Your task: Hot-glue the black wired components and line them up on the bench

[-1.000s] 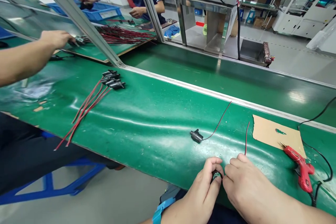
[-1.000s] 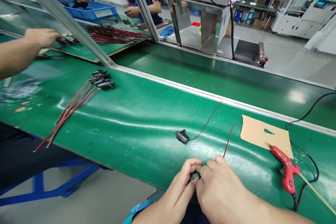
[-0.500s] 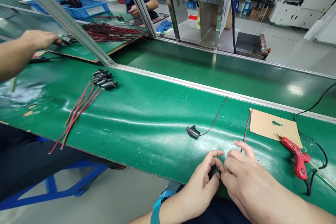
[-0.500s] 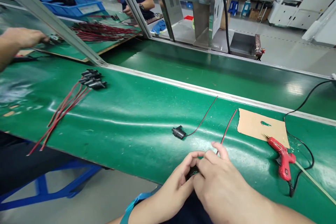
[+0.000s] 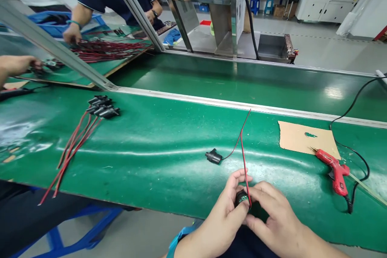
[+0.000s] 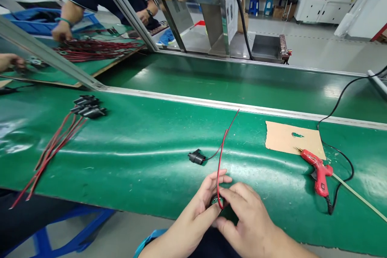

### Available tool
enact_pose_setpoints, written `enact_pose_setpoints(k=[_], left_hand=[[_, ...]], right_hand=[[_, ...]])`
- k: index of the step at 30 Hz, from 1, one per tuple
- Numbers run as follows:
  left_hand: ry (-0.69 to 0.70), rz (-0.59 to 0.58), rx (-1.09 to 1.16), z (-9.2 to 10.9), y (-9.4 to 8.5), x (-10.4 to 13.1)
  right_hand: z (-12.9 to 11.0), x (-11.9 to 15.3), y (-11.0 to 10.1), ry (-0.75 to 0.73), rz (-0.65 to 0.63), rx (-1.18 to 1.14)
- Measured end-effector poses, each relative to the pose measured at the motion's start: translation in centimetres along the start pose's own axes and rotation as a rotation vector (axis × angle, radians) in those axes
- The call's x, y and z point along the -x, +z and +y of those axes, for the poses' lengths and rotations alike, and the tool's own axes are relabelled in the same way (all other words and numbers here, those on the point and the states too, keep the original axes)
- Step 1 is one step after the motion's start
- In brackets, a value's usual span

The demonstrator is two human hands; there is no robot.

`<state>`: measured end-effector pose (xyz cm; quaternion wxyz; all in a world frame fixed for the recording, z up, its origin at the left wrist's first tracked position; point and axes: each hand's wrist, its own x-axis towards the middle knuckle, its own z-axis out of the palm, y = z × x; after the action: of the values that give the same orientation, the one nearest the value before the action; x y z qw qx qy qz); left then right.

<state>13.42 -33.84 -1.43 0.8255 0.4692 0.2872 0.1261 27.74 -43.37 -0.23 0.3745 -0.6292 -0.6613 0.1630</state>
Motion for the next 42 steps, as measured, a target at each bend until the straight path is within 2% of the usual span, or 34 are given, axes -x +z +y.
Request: enact_pose_setpoints(k=[2, 7, 14, 31, 36, 42], left_hand=[[-0.009, 0.012, 0.002, 0.0, 0.1, 0.1], [-0.014, 0.031, -0.108, 0.0, 0.1, 0.1], [-0.029, 0.128, -0.221, -1.3, 0.7, 0.1], [0.035, 0.103, -0.226, -0.7, 2.5, -0.1], [0.035, 0.171, -0.112, -0.7, 2.3, -0.9], [-0.053, 0.229, -0.021, -1.6, 1.5, -1.1]], right_hand=[[0.2, -0.3, 0.4, -0.006, 0.026, -0.008], [0.6, -0.5, 0.9, -0.043, 0.197, 0.054], [0.8, -0.2, 1.8, -0.058, 0.299, 0.104], [0.9, 0.2, 1.3, -0.028, 0.341, 0.050], [1.3, 0.5, 1.0, 0.006, 0.238, 0.075], [1.4, 0.8, 0.7, 0.088, 0.138, 0.002]])
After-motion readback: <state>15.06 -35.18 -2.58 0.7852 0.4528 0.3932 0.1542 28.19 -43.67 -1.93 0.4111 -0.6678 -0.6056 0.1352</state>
